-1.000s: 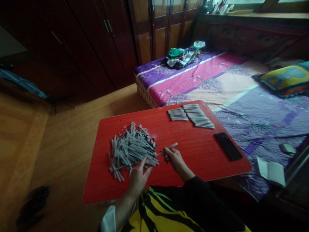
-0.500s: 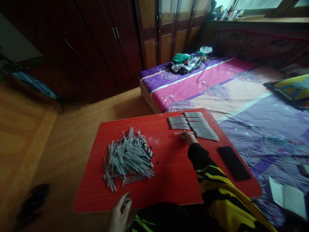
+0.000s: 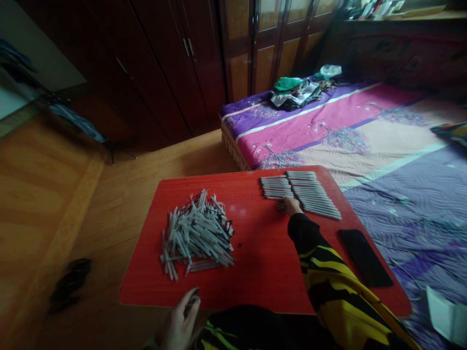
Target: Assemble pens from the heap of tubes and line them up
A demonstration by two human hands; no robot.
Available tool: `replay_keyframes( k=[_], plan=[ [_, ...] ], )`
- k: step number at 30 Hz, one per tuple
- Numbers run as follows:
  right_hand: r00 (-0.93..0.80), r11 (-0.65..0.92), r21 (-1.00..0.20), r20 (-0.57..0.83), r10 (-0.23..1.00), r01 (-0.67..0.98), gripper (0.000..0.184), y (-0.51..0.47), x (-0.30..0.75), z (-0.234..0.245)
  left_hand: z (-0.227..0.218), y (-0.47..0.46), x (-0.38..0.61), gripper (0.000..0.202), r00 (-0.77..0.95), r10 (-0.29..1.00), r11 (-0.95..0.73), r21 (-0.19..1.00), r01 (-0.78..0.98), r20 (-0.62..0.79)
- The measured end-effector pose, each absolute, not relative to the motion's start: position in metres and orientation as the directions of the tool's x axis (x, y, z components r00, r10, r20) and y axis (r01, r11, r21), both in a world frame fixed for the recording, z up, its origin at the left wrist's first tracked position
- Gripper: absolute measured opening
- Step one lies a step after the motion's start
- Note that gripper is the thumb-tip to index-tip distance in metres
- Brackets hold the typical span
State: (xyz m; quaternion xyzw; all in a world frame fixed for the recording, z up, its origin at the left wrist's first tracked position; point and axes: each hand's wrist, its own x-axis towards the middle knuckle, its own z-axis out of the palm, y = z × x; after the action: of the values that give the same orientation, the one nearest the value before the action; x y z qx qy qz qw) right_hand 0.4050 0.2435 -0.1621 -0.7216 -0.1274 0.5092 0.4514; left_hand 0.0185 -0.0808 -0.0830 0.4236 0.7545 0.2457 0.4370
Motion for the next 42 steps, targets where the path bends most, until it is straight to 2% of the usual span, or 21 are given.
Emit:
replay_keyframes(
  k=[9,14,19,24,32,42],
  plan=[
    [0.522,-0.557,-0.829,-0.456,0.721,0.044,0.029,0.201,0.371,-0.167,-0.061,-0.057,0.036,0.039,-0.187,0.900,0.430,0.735,0.524,-0.393],
    [0.415,-0.498,-0.817,-0.361,0.835,0.291,0.031,0.143,0.312,-0.169,-0.050,-0.044,0.037,0.036,-0.134,0.914,0.389,0.736,0.553,-0.382],
    [0.223,-0.414,-0.729,-0.350,0.910,0.545,0.023,0.086,0.248,-0.168,-0.051,-0.035,0.029,0.033,-0.091,0.929,0.347,0.758,0.551,-0.360],
    [0.167,-0.360,-0.569,-0.363,0.917,0.740,0.023,0.066,0.215,-0.162,-0.054,-0.027,0.021,0.032,-0.019,0.938,0.299,0.777,0.554,-0.347],
    [0.106,-0.257,-0.403,-0.361,0.927,0.878,0.025,0.077,0.188,-0.152,-0.053,-0.020,0.006,0.031,0.068,0.956,0.201,0.811,0.549,-0.284],
    [0.081,-0.201,-0.318,-0.352,0.932,0.927,0.026,0.096,0.166,-0.142,-0.052,-0.011,-0.006,0.030,0.111,0.954,0.179,0.826,0.534,-0.279]
  ],
)
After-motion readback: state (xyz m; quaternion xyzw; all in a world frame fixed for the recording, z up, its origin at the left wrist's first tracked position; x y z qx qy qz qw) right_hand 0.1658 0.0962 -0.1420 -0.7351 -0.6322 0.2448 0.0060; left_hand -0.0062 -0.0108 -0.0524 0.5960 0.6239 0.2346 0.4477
